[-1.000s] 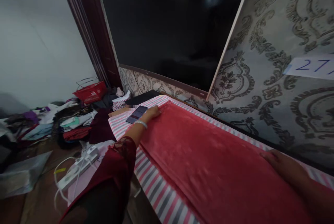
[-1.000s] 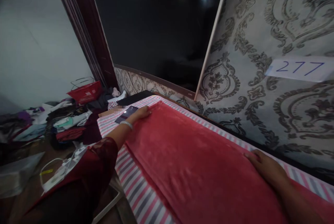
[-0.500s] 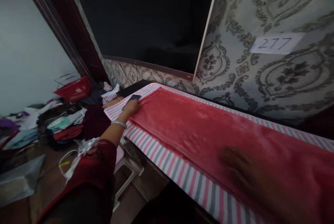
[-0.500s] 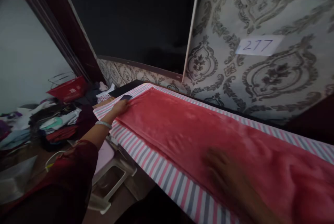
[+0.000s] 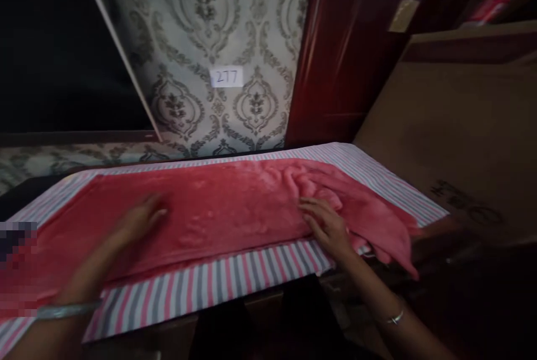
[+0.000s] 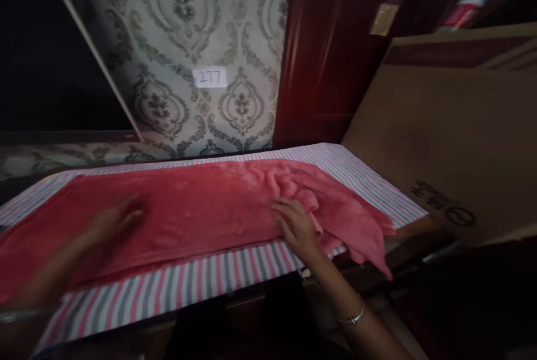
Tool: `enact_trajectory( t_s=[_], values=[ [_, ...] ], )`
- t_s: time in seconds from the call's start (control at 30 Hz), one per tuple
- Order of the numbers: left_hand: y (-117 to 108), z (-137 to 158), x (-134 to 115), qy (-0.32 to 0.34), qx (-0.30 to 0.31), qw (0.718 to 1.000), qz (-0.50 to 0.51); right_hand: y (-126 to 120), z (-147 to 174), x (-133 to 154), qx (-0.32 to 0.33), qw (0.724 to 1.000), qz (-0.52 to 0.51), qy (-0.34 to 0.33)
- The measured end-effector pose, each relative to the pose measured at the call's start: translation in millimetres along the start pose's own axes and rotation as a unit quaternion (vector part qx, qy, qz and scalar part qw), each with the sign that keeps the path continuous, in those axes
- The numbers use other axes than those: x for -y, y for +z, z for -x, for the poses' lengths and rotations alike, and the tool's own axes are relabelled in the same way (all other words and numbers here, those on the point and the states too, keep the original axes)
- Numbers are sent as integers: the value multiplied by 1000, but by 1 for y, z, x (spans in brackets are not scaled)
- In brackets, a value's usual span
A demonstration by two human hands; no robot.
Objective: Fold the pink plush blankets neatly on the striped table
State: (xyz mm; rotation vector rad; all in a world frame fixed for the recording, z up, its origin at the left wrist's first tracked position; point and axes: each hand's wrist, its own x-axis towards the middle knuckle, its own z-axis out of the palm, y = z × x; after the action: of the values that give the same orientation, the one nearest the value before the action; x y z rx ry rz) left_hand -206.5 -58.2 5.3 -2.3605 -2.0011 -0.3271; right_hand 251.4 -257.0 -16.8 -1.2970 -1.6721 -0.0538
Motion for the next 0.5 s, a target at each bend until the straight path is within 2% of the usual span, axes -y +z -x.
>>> enact_trajectory(
  t_s=[0.1,0.17,0.27,0.37,0.43,0.5],
  values=[
    [22,-25,-76,143,50,988,39,-37,5,-18,-114,991,38,64],
    [30,-38,-121,174,50,983,36,-62,14,-38,-177,976,73,103],
    [43,-46,-172,170,40,985,12,-100,36,-75,-237,947,142,164],
    [59,-41,-199,168,33,985,-21,-128,63,-105,-232,922,193,243],
    [69,-36,-204,176,22,983,-41,-138,77,-118,-209,912,196,293],
    [75,-34,-203,184,10,981,-54,-138,87,-123,-182,911,194,314]
  ],
)
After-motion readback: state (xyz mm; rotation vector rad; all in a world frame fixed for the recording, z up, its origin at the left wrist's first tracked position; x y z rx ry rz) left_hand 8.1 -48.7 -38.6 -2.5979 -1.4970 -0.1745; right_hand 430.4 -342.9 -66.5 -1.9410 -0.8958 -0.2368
